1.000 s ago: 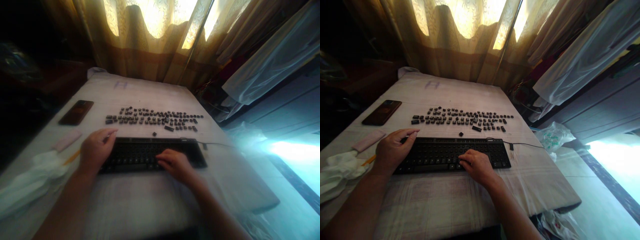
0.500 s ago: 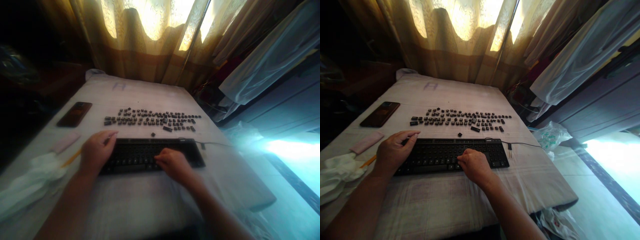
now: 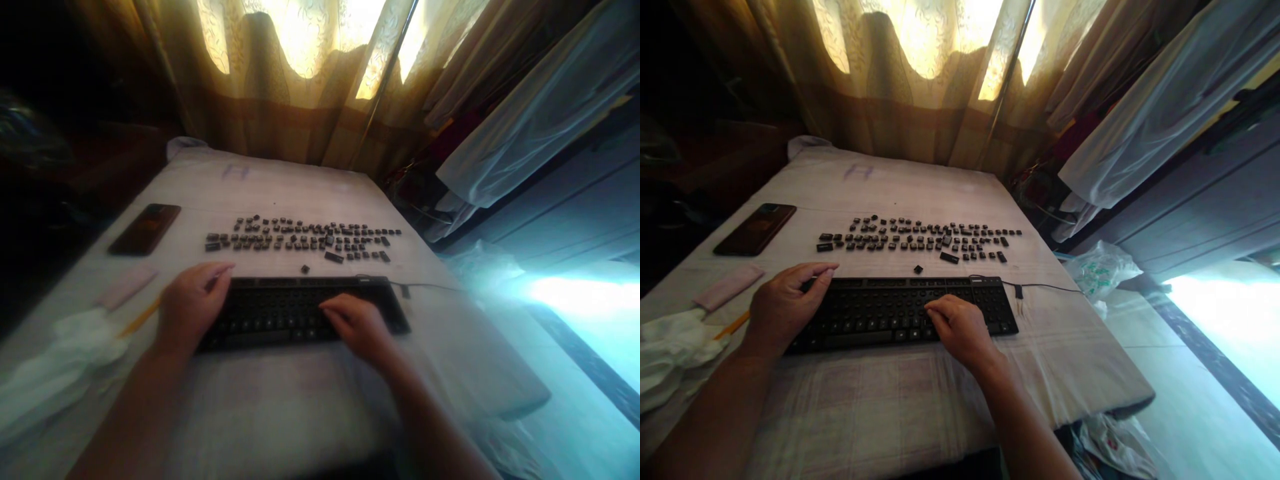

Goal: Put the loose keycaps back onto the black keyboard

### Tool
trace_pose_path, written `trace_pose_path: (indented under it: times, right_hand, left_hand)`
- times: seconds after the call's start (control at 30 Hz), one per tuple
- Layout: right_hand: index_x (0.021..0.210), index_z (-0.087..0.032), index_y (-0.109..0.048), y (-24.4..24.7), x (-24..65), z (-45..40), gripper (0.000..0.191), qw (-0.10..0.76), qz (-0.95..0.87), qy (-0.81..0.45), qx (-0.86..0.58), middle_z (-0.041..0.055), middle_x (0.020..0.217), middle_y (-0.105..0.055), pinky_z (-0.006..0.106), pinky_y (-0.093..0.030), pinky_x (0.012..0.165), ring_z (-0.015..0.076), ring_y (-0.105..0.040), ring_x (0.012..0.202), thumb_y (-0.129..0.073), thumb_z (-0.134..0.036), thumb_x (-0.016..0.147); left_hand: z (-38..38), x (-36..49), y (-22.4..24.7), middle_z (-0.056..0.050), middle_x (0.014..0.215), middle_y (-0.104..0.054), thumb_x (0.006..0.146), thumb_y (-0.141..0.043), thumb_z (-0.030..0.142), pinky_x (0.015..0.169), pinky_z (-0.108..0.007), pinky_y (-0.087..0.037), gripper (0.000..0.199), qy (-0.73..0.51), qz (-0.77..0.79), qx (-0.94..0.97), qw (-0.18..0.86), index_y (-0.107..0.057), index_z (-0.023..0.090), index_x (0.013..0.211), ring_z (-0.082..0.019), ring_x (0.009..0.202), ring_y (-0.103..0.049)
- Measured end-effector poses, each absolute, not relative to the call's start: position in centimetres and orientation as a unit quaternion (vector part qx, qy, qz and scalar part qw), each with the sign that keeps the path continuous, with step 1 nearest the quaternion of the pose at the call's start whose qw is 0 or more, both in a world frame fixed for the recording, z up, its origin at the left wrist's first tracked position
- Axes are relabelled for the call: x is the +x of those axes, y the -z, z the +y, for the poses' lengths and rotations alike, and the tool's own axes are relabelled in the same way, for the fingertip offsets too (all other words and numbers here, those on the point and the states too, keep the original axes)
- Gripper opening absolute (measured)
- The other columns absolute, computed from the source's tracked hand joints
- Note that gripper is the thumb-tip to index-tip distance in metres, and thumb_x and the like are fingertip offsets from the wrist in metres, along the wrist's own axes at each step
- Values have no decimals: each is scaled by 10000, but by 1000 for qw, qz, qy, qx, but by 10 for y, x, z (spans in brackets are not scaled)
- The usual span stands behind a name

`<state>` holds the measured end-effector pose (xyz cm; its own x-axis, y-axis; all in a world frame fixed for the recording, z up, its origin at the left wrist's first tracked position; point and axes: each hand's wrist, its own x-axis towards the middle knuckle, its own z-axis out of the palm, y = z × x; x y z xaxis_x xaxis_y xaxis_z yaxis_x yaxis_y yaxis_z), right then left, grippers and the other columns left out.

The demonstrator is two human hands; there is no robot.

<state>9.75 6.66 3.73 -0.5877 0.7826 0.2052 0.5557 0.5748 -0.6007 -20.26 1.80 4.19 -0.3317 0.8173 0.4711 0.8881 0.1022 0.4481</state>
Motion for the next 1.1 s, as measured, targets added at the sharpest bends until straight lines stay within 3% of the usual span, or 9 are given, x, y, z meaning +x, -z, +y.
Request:
trace_pose_path:
  times: [0.27, 0.6, 0.77, 0.97, 1.1]
  right_hand:
    - [1012, -227, -781, -32, 94, 48, 233, 216, -904, -146, -338, 82, 920, -698, 301, -523, 691, 193, -652, 816, -583, -186, 896]
    - [996, -232, -782, -33, 96, 48, 234, 217, -901, -148, -345, 74, 902, -698, 292, -522, 686, 182, -645, 793, -571, -191, 901]
    - [978, -223, -779, -37, 101, 62, 211, 230, -894, -153, -353, 74, 926, -703, 292, -528, 720, 183, -662, 828, -590, -177, 898]
    - [1017, -243, -770, -36, 102, 83, 200, 179, -894, -155, -381, 63, 979, -706, 319, -541, 779, 190, -669, 869, -667, -182, 858]
    - [1005, -250, -767, -36, 107, 90, 194, 207, -879, -162, -398, 56, 983, -718, 317, -542, 788, 185, -679, 875, -627, -187, 885]
  left_hand:
    - [18, -201, -41, -60, 1027, -777, 914, -458, 426, 863, -374, -561, 353, 329, -738, -587, 49, -755, 244, 970, -272, 964, -724]
    - [18, -201, -43, -48, 1017, -780, 903, -459, 426, 864, -370, -558, 345, 336, -736, -587, 40, -753, 252, 953, -264, 954, -725]
    - [19, -202, -42, -57, 1014, -779, 904, -459, 428, 870, -372, -557, 351, 332, -736, -589, 41, -754, 244, 956, -265, 950, -725]
    - [19, -200, -43, -38, 1009, -783, 895, -472, 428, 872, -362, -558, 331, 333, -740, -584, 37, -756, 265, 940, -257, 949, -727]
    - [19, -201, -43, -45, 1013, -781, 897, -466, 423, 865, -369, -560, 335, 338, -735, -586, 41, -752, 259, 953, -261, 943, -727]
